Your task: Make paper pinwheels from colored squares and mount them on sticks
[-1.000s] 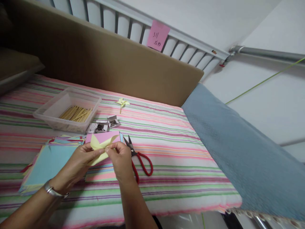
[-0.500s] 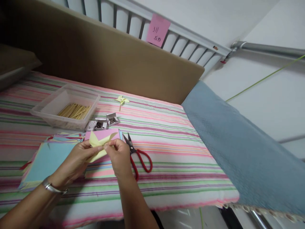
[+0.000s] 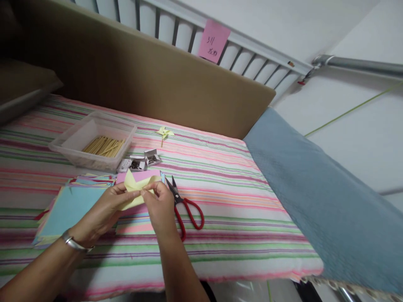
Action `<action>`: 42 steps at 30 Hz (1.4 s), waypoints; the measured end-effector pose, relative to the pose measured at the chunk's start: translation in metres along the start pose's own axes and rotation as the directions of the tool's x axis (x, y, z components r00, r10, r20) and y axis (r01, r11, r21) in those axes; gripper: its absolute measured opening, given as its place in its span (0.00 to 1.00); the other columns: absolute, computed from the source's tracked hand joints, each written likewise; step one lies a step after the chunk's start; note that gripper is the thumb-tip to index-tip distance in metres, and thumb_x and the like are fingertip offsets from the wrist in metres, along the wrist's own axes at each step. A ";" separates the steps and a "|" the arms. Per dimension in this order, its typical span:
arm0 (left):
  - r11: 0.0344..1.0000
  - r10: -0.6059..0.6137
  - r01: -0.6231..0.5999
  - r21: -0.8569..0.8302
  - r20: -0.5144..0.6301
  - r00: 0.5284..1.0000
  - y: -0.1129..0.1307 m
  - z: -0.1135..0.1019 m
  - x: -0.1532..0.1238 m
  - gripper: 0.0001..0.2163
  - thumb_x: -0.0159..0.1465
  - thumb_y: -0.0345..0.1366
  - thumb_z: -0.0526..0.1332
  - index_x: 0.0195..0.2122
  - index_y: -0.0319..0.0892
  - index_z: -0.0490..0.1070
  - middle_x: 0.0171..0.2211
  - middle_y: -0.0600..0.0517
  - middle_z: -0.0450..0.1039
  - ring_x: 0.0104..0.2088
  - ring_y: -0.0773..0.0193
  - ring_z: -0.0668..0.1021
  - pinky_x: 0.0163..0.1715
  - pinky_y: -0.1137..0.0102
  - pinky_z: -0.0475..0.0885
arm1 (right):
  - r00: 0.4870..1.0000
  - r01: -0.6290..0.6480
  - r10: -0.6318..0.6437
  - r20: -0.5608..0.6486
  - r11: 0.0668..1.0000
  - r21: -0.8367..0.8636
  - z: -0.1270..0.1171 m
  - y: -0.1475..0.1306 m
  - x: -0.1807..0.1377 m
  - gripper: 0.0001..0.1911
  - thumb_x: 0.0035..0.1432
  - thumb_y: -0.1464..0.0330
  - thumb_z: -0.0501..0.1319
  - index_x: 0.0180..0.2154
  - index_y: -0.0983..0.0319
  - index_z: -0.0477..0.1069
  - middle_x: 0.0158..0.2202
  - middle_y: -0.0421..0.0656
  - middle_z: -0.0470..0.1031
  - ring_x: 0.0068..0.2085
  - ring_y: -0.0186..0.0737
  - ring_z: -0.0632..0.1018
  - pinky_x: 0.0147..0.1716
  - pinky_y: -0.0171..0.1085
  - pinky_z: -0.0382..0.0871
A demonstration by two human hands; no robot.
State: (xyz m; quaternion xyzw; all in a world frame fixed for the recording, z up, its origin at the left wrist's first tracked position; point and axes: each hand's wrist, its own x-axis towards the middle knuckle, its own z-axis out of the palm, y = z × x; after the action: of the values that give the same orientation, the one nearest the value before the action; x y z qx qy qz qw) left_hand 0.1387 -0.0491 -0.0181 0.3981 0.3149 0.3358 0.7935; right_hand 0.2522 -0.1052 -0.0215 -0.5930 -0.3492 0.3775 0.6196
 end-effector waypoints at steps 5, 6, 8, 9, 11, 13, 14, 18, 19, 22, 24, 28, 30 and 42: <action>1.000 -0.019 0.020 -0.013 0.045 0.999 -0.003 -0.004 0.001 0.16 0.48 0.36 0.69 0.40 0.39 0.77 0.33 0.47 0.79 0.33 0.60 0.78 0.34 0.70 0.69 | 0.993 0.107 -0.104 0.051 0.993 -0.058 -0.002 0.001 -0.002 0.06 0.49 0.73 0.60 0.33 0.60 0.68 0.34 0.40 0.73 0.39 0.39 0.73 0.41 0.36 0.65; 1.000 -0.024 0.024 -0.006 0.042 0.999 -0.003 -0.005 0.001 0.16 0.49 0.36 0.69 0.39 0.39 0.77 0.33 0.47 0.79 0.32 0.61 0.77 0.33 0.71 0.68 | 0.990 0.129 -0.126 0.056 0.990 -0.060 -0.002 0.001 -0.003 0.07 0.50 0.73 0.60 0.34 0.59 0.68 0.35 0.40 0.73 0.40 0.39 0.73 0.42 0.36 0.65; 1.000 -0.021 0.020 0.017 0.024 1.000 -0.002 -0.007 0.001 0.14 0.49 0.35 0.69 0.38 0.39 0.77 0.32 0.48 0.79 0.31 0.62 0.77 0.32 0.72 0.67 | 0.987 0.155 -0.153 0.058 0.987 -0.041 0.000 -0.001 -0.004 0.11 0.50 0.74 0.59 0.38 0.59 0.67 0.37 0.40 0.73 0.41 0.39 0.74 0.43 0.36 0.65; 1.000 -0.015 0.014 0.026 0.017 1.000 -0.002 -0.008 0.002 0.13 0.50 0.35 0.68 0.38 0.39 0.77 0.32 0.49 0.79 0.31 0.63 0.77 0.32 0.72 0.67 | 0.987 0.154 -0.152 0.044 0.988 -0.027 0.001 -0.003 -0.005 0.15 0.50 0.74 0.59 0.41 0.58 0.66 0.36 0.40 0.73 0.41 0.38 0.74 0.42 0.36 0.66; 0.999 0.000 0.000 0.037 0.002 1.000 -0.001 -0.011 0.002 0.13 0.51 0.35 0.68 0.38 0.40 0.77 0.32 0.50 0.79 0.32 0.62 0.76 0.33 0.72 0.67 | 0.993 0.120 -0.120 -0.022 0.993 0.010 0.003 -0.005 -0.006 0.21 0.49 0.74 0.61 0.47 0.58 0.63 0.33 0.39 0.73 0.38 0.37 0.74 0.40 0.36 0.66; 0.999 0.006 -0.005 0.043 -0.016 1.000 -0.001 -0.012 0.003 0.14 0.50 0.36 0.68 0.39 0.41 0.77 0.31 0.50 0.78 0.32 0.62 0.76 0.33 0.72 0.67 | 0.996 0.051 -0.045 -0.080 0.996 0.068 0.004 -0.007 -0.006 0.26 0.47 0.73 0.63 0.49 0.58 0.61 0.31 0.38 0.73 0.36 0.37 0.75 0.38 0.36 0.66; 0.999 0.005 -0.004 0.046 -0.024 1.000 -0.001 -0.012 0.003 0.14 0.50 0.37 0.68 0.38 0.41 0.77 0.30 0.50 0.78 0.32 0.62 0.76 0.32 0.71 0.66 | 0.997 0.011 -0.002 -0.083 0.994 0.106 0.005 -0.008 -0.006 0.27 0.46 0.72 0.64 0.49 0.58 0.62 0.31 0.38 0.73 0.35 0.37 0.75 0.38 0.36 0.66; 0.996 0.015 -0.011 0.087 -0.038 0.999 0.000 -0.011 0.003 0.12 0.48 0.38 0.69 0.33 0.40 0.76 0.29 0.51 0.77 0.29 0.64 0.74 0.29 0.72 0.64 | 0.996 -0.091 0.089 0.018 0.972 0.215 0.004 -0.012 -0.005 0.14 0.44 0.70 0.66 0.37 0.62 0.71 0.31 0.41 0.76 0.34 0.38 0.75 0.37 0.36 0.66; 0.994 0.019 -0.014 0.106 -0.045 0.999 0.000 -0.010 0.003 0.11 0.48 0.38 0.69 0.32 0.40 0.76 0.28 0.52 0.76 0.27 0.65 0.74 0.29 0.73 0.64 | 0.995 -0.096 0.093 0.027 0.972 0.216 0.004 -0.012 -0.005 0.10 0.44 0.70 0.66 0.33 0.63 0.71 0.30 0.41 0.76 0.32 0.38 0.74 0.36 0.35 0.66; 0.986 0.033 -0.019 0.164 -0.084 0.996 0.002 -0.007 0.002 0.11 0.46 0.38 0.70 0.29 0.39 0.74 0.23 0.55 0.73 0.24 0.68 0.70 0.26 0.74 0.62 | 0.995 -0.102 0.101 0.013 0.980 0.168 0.003 -0.015 -0.005 0.04 0.45 0.70 0.65 0.25 0.63 0.71 0.23 0.37 0.72 0.26 0.33 0.70 0.29 0.32 0.62; 0.981 0.040 -0.020 0.193 -0.096 0.995 0.004 -0.004 0.001 0.11 0.45 0.38 0.70 0.27 0.39 0.74 0.21 0.57 0.71 0.21 0.70 0.68 0.23 0.75 0.59 | 0.995 -0.102 0.103 0.001 0.987 0.122 0.003 -0.016 -0.005 0.04 0.45 0.71 0.64 0.23 0.63 0.69 0.20 0.35 0.68 0.24 0.31 0.66 0.26 0.31 0.59; 0.977 0.029 -0.013 0.211 -0.073 0.997 0.008 0.000 -0.001 0.11 0.44 0.37 0.71 0.25 0.39 0.72 0.17 0.58 0.67 0.18 0.71 0.65 0.20 0.75 0.56 | 0.997 -0.080 0.080 0.010 0.997 0.014 0.001 -0.012 -0.003 0.04 0.44 0.70 0.63 0.22 0.63 0.69 0.21 0.36 0.68 0.25 0.32 0.66 0.27 0.31 0.59; 0.982 0.013 -0.004 0.186 -0.050 0.999 0.009 0.001 -0.002 0.11 0.44 0.37 0.71 0.24 0.39 0.72 0.17 0.58 0.67 0.18 0.71 0.65 0.20 0.75 0.57 | 0.997 -0.081 0.081 0.013 0.997 -0.007 -0.001 -0.007 -0.002 0.05 0.43 0.69 0.64 0.22 0.63 0.69 0.21 0.36 0.68 0.25 0.33 0.67 0.27 0.32 0.59; 0.996 0.013 -0.007 0.087 -0.071 0.997 0.009 -0.004 -0.001 0.12 0.43 0.36 0.71 0.23 0.36 0.70 0.17 0.56 0.68 0.18 0.71 0.66 0.20 0.75 0.58 | 0.992 -0.062 0.052 0.112 0.994 0.093 -0.010 0.004 0.001 0.11 0.47 0.62 0.66 0.26 0.63 0.70 0.25 0.39 0.71 0.28 0.35 0.69 0.30 0.33 0.61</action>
State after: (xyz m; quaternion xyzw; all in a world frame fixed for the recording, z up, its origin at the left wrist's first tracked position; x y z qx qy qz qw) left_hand 0.1324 -0.0443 -0.0121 0.4217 0.3554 0.3397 0.7619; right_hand 0.2615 -0.1093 -0.0259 -0.5507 -0.3469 0.4434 0.6163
